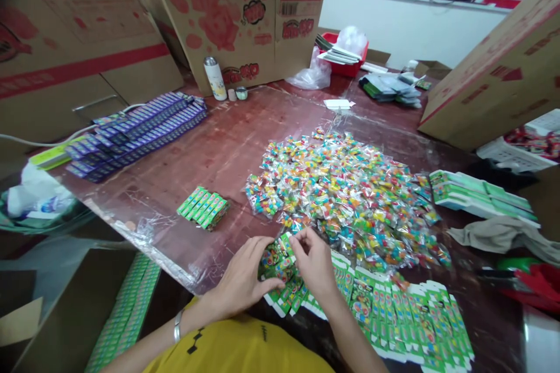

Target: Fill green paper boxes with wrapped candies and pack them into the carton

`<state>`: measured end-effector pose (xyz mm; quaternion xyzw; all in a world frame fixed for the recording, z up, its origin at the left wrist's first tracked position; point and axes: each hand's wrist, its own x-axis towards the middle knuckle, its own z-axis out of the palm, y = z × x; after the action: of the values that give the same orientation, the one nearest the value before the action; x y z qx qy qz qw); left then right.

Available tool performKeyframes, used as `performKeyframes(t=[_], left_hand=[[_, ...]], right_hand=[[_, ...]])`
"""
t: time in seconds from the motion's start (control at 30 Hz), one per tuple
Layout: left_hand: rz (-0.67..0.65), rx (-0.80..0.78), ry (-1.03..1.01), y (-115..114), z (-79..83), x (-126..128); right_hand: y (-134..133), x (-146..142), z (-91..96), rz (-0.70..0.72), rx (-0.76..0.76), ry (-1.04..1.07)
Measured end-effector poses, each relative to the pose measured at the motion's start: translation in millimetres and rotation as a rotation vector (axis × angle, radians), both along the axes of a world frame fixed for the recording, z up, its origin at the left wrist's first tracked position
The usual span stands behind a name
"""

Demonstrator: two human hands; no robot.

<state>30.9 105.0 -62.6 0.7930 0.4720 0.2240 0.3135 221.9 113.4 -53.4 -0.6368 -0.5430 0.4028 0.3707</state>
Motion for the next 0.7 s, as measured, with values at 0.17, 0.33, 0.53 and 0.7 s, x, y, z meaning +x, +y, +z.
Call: performKeyframes(t=[0.17,0.33,0.53,0.7], left_hand=[[0.055,-0.133,-0.276,14.2,15.7,0.3],[-0.032,-0.643,-0.772,32.1,29.7,-10.2],[-0.189,-0.862,-0.900,29.8,32.4,-16.5],[-0.031,-0.864,-0.922,27.5,22.6,-15.3]], right_hand=[[6.5,-11.1,9.8,-0.046,-0.093,0.355],[-0.2,-17.1,22.8,0.216,0.027,0.281],[8.3,-9.1,41.8,0.455,0.012,0.131],[14.7,-11.2,35.3,0.282,-0.040,0.302]])
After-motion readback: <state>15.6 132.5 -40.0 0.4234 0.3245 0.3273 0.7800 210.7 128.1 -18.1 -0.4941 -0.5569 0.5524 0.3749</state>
